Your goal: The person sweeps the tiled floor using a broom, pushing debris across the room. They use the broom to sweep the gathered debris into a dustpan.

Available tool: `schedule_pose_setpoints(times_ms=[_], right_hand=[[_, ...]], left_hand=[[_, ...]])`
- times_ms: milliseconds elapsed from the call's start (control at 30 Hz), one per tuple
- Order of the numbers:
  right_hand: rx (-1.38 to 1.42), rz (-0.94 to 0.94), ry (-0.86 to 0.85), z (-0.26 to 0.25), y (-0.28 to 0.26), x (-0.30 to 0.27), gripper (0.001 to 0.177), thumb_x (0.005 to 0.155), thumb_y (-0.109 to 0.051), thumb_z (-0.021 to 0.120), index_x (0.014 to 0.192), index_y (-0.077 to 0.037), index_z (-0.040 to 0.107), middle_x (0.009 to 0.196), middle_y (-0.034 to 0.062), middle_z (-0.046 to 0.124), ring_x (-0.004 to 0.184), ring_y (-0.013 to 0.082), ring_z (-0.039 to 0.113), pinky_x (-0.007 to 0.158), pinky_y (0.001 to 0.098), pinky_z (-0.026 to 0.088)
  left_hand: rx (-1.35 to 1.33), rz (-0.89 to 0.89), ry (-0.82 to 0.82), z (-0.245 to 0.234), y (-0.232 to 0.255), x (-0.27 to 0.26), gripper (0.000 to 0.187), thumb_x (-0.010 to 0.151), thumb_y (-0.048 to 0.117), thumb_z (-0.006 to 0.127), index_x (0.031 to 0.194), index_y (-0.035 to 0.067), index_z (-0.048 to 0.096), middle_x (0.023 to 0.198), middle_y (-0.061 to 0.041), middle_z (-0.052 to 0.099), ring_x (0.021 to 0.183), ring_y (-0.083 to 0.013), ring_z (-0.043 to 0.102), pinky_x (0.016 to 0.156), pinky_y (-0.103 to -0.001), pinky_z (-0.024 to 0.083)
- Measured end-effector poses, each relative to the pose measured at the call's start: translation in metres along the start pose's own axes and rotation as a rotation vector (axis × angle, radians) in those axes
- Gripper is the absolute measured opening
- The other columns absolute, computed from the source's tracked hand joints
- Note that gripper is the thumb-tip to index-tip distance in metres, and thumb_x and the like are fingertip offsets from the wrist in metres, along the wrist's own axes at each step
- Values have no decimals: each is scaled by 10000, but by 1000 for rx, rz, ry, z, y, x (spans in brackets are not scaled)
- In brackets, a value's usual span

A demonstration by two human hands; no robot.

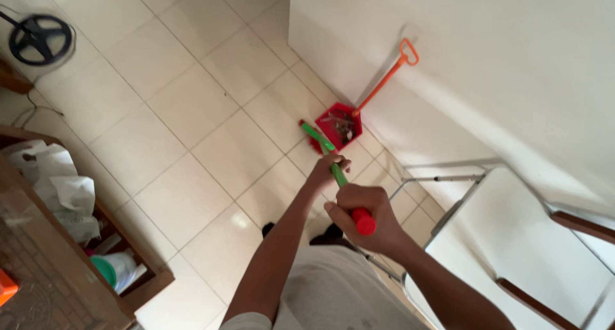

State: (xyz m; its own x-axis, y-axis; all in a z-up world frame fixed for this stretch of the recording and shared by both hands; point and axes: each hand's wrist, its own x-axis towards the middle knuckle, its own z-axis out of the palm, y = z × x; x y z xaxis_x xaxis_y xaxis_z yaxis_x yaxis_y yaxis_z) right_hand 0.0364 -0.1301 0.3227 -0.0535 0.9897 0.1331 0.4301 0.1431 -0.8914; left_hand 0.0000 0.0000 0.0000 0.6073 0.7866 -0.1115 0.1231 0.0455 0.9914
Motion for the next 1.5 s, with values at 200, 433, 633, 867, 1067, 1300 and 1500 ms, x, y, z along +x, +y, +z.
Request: schedule_pose_setpoints(times_ms=[200, 433, 633, 867, 1067, 1300, 1500], right_hand=[[148, -26, 151, -44, -31, -10, 192, 888, 35, 620, 699, 48, 588, 688, 78, 621, 574, 134, 517, 513, 306, 401], [728, 14, 253, -64, 2, 1, 451, 1065, -104, 528, 629, -76, 418, 586, 11, 415, 618, 179, 412, 723, 420, 435], [850, 474, 252, 13, 88, 50, 332, 1001, -204, 545, 715, -46, 604, 641, 79, 582, 688, 192, 543, 721, 354, 446], [613, 450, 3, 61, 80, 38, 429, 1008, -218, 649, 646, -41, 504, 618, 42, 512, 649, 156, 516, 633, 319, 413], [170, 364, 77, 16, 7, 28, 441, 967, -191, 647, 594, 8, 519, 556, 35, 457, 543, 119, 377, 513, 305, 322], [48, 216, 23, 38, -31, 10, 232, 876, -121, 705, 692, -5, 623, 559, 19, 514, 539, 85, 420, 499, 298, 395], [35, 40, -141, 32, -49, 14, 270, 884, -70, 731, 697, 15, 556, 613, 36, 500, 567, 109, 406, 522, 283, 387]], left_hand=[[146, 146, -36, -10, 96, -22, 235, 947, 233, 749, 842, 25, 718, 841, -110, 731, 787, -183, 728, 721, -351, 550], [301, 310, 142, -52, 133, -113, 112, 913, 163, 724, 986, 96, 672, 875, -142, 724, 799, -327, 691, 701, -427, 533], [453, -95, 432, -90, 38, -158, 193, 972, 292, 690, 872, 128, 694, 646, -140, 647, 646, -381, 653, 605, -493, 513], [556, -231, 591, -93, -88, -156, 135, 910, 174, 629, 883, 125, 752, 842, -137, 727, 808, -364, 687, 679, -482, 525], [97, -40, 360, -54, -30, -106, 167, 1012, 149, 595, 1003, 82, 748, 840, -94, 724, 767, -187, 683, 730, -318, 540], [-61, -87, 107, -61, 43, -89, 173, 1079, 129, 613, 1042, 19, 741, 785, -128, 516, 743, -173, 460, 672, -344, 413], [119, -10, 72, -94, 111, -120, 149, 1024, 162, 629, 999, 52, 726, 850, -95, 671, 786, -206, 632, 751, -326, 502]])
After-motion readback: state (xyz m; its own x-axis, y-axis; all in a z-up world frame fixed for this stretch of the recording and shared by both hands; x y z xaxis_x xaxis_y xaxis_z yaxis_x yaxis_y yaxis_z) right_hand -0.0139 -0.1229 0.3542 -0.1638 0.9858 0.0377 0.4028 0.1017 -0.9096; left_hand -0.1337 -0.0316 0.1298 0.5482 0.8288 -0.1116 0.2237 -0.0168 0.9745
